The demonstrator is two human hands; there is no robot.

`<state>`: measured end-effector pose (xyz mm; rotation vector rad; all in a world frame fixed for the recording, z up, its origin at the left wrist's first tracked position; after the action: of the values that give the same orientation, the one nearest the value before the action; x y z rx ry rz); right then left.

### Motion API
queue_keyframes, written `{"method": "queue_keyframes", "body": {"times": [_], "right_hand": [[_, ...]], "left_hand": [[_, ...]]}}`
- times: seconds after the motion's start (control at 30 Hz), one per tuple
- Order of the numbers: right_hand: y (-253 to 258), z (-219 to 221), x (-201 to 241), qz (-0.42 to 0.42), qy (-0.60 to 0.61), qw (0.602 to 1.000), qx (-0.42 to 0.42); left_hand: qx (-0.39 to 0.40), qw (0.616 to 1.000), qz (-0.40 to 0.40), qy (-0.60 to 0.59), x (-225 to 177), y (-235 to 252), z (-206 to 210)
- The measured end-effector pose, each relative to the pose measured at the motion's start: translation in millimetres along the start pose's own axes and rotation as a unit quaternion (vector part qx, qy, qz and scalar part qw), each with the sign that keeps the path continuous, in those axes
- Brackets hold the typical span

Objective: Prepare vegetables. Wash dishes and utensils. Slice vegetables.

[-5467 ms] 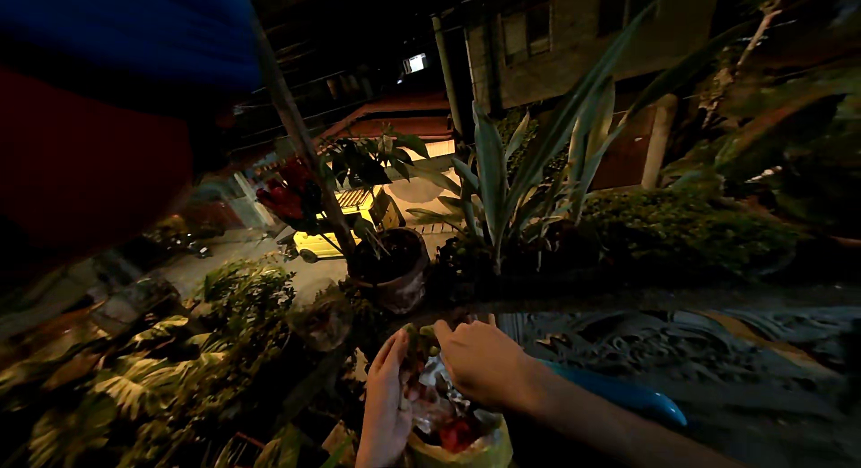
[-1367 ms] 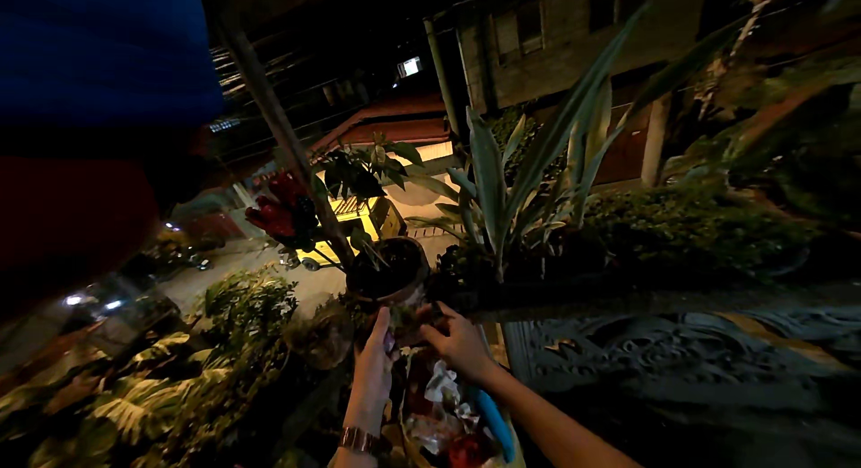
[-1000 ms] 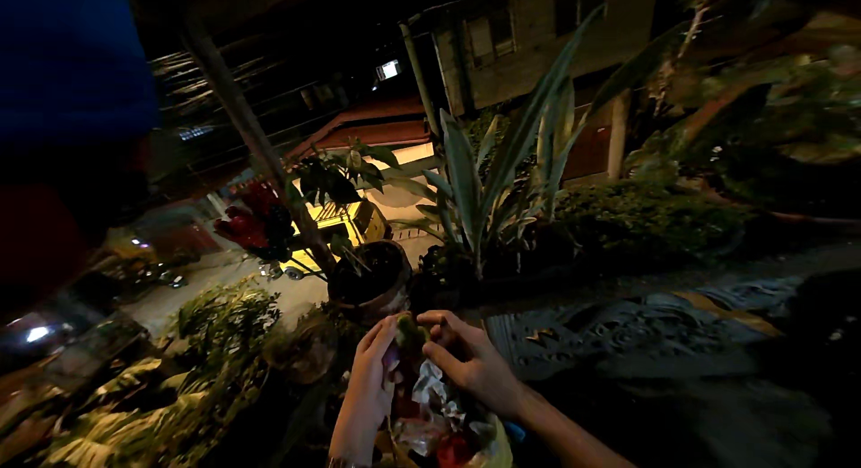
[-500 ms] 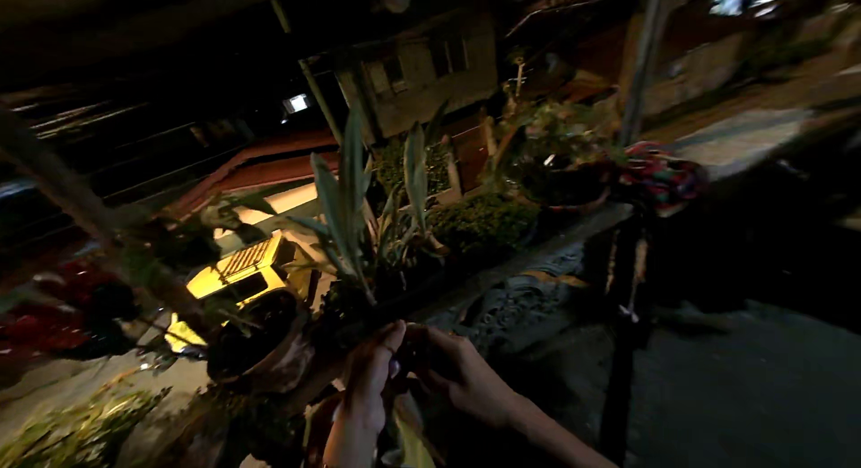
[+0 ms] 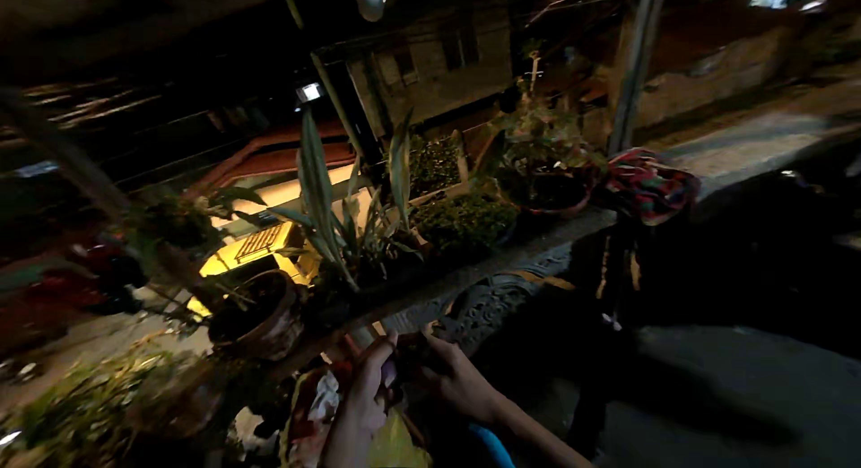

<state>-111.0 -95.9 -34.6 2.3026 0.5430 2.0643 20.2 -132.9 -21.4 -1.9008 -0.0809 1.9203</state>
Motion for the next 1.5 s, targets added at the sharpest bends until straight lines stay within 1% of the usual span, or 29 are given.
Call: {"method": "queue_keyframes", "body": {"times": [0.1,0.2,0.27,0.37,0.47,0.57,0.63,0.7,0.77,0.83,0.9,0.93,0.97,1.03,1.1,1.2,1.23,1.3,1.37,1.43,1.5], "right_hand": [[27,34,2,-0.001,0.078,0.996,0.036],[65,70,4,0.005,0.113,0.991,0.069],[92,98,3,0.021,0.123,0.988,0.09],[131,136,2,0.038,0.103,0.987,0.116],[165,170,-3,0.083,0.092,0.984,0.13],[191,197,-15,0.097,0.04,0.984,0.142],[203,213,-22,0.088,-0.031,0.982,0.165],[209,228,-28,0.084,-0.113,0.971,0.192],[210,240,-35,0.113,-0.147,0.964,0.191],[209,244,-48,0.175,-0.104,0.969,0.138],[210,242,-68,0.241,-0.035,0.967,0.077],[212,240,-81,0.257,-0.015,0.965,0.058],[215,239,-95,0.263,-0.005,0.963,0.053],[219,235,-114,0.286,-0.005,0.955,0.077],[219,233,-121,0.325,0.027,0.941,0.086],[213,230,-126,0.363,0.107,0.923,0.064],[213,227,-125,0.364,0.116,0.924,0.039],[219,221,-118,0.312,0.13,0.941,-0.009],[225,220,-105,0.254,0.102,0.962,0.006],[229,226,-97,0.219,0.106,0.969,0.044],[230,231,-94,0.228,0.14,0.963,0.042]], "left_hand": [[-0.039,0.999,-0.028,-0.025,-4,-4,-42],[-0.061,0.996,-0.044,-0.049,-11,-2,-88],[-0.076,0.995,-0.044,-0.04,-18,-1,-120],[-0.082,0.995,-0.032,-0.048,-26,5,-167],[-0.112,0.992,-0.039,-0.034,-32,11,-209],[-0.138,0.989,-0.059,0.0,-30,19,-245],[-0.156,0.985,-0.072,0.019,-24,26,-269],[-0.191,0.976,-0.102,0.03,-12,34,-293],[-0.206,0.972,-0.109,0.031,-4,42,-311],[-0.201,0.973,-0.102,0.049,0,49,-321],[-0.194,0.97,-0.122,0.077,3,55,-327],[-0.193,0.968,-0.134,0.091,4,59,-330],[-0.191,0.966,-0.144,0.101,6,63,-333],[-0.185,0.964,-0.154,0.109,7,70,-337],[-0.177,0.964,-0.162,0.119,5,75,-337],[-0.164,0.963,-0.165,0.133,-1,82,-331],[-0.16,0.964,-0.159,0.14,-5,83,-329],[-0.15,0.967,-0.135,0.156,-11,87,-325],[-0.134,0.966,-0.119,0.185,-17,90,-321],[-0.137,0.953,-0.132,0.236,-26,91,-315],[-0.134,0.932,-0.138,0.307,-37,93,-306]]}}
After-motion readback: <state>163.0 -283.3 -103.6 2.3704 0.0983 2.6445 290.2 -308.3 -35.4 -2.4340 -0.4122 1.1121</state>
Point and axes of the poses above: each hand's wrist, its own y-axis towards the middle knuckle, its own z-axis out of the palm, x = y × z, the point moved 6 cm from there along y, towards the middle knuckle, and after that the axes turned 6 degrees about x, right-handed, at the moved point
